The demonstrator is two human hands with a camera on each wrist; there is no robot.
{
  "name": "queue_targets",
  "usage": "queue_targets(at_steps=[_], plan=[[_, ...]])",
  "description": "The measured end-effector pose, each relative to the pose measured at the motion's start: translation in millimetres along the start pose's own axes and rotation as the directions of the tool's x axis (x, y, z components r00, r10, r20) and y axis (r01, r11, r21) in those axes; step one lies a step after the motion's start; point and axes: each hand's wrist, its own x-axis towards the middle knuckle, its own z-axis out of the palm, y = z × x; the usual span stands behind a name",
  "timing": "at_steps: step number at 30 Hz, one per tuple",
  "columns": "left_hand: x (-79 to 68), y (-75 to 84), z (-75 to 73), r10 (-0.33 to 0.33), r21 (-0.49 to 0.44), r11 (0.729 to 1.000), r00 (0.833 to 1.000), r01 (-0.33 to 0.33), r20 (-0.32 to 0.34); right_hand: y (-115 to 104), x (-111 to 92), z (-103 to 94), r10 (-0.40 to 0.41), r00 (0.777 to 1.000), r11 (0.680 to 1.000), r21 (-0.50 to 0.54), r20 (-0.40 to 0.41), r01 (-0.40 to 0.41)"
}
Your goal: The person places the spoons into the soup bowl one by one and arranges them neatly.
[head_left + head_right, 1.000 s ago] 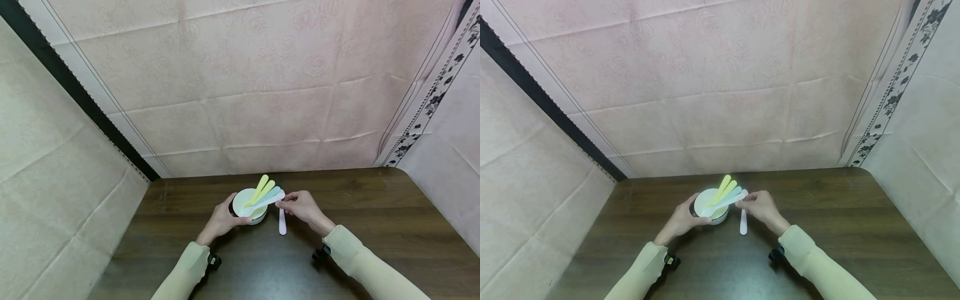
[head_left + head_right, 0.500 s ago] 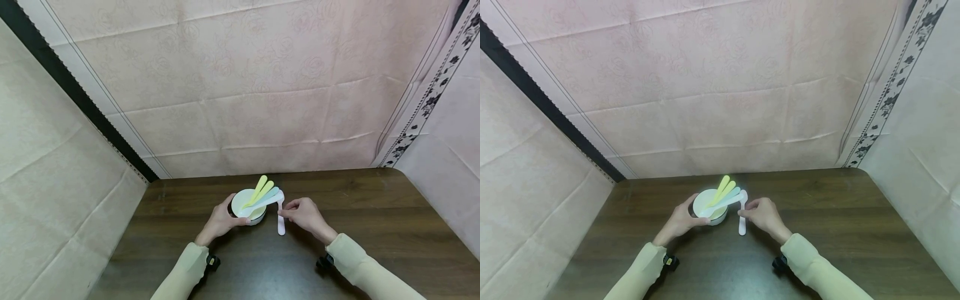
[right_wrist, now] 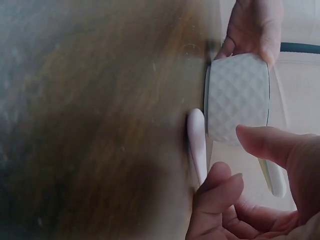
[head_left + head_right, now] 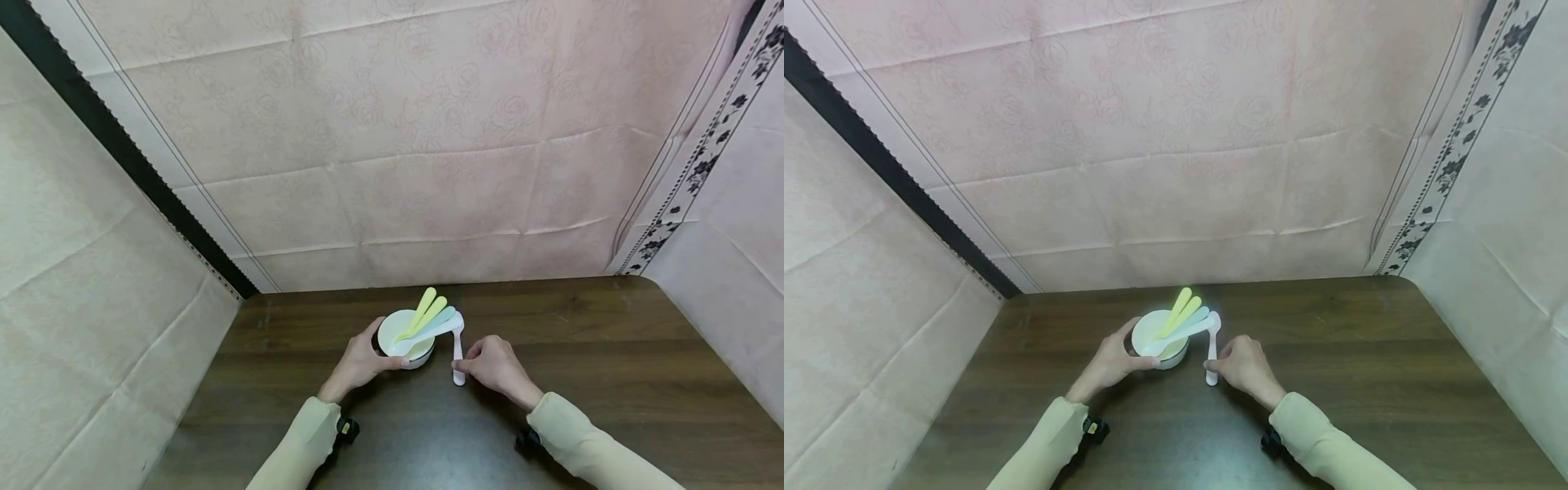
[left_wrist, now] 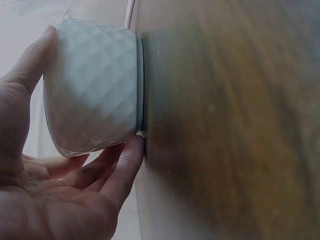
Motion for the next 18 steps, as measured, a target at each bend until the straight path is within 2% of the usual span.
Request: queue_targets(at_steps=[12,18], plan=[[-0.3,0.4,-0.7,0.017,0.002,1.000,1.000,-0.017,-0.005,0.1,-0.4,6.6,-0.014,1.000,0.997,-0.080,-0.019,0.013],[-0.3,-0.6,-0.2,0.033,0.002,0.999,0.999,-0.033,0.000,4.8,1.5,8.9,-0.049,0.998,0.995,-0.090,-0.025,0.047]])
